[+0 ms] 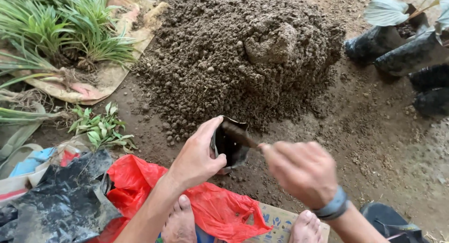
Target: The person uses a small trowel to scoop soil from a large pile and fills a black plastic nursery bag containing a small plant. They pat the soil down around the plant and then place the bag next to other potted plants.
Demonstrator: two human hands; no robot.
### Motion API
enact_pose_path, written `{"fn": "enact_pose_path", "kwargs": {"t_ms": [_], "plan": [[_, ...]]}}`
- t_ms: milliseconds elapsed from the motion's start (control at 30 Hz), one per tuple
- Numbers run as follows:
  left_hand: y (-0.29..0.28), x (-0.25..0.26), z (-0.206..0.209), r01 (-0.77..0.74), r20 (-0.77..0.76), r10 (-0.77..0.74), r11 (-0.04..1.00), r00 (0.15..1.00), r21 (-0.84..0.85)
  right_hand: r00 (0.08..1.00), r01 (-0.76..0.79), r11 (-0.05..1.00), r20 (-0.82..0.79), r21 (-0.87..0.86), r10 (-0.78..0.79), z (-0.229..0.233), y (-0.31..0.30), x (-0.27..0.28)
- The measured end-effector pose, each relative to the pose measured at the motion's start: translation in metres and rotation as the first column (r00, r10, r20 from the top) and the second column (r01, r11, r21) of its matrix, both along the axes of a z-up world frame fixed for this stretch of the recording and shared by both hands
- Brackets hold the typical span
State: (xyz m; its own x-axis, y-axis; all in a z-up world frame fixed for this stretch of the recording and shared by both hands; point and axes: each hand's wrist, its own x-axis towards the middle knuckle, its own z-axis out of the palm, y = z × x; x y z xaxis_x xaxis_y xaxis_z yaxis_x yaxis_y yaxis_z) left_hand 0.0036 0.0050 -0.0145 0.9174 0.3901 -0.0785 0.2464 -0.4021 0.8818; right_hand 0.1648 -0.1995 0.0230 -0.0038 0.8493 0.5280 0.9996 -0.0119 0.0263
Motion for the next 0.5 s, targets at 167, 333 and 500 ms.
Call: {"fn": "enact_pose_path", "kwargs": {"t_ms": [167,333,500], "plan": [[0.007,-0.002,-0.005,0.005,0.048,-0.007,0.999,0.999,0.046,0.796,0.331,0.943,-0.523,-0.044,-0.304,-0.070,-0.057,0.046],[0.007,0.004,0.004,-0.032,-0.032,0.031,0.998,0.999,-0.046,0.458,0.536,0.802,-0.706,-0.265,-0.540,-0.204,-0.126,0.083],[0.004,0.008,0.000,-0.080,-0.087,0.074,0.995,0.993,-0.061,0.410,0.545,0.781,-0.716,-0.304,-0.565,-0.243,-0.106,0.055]]}}
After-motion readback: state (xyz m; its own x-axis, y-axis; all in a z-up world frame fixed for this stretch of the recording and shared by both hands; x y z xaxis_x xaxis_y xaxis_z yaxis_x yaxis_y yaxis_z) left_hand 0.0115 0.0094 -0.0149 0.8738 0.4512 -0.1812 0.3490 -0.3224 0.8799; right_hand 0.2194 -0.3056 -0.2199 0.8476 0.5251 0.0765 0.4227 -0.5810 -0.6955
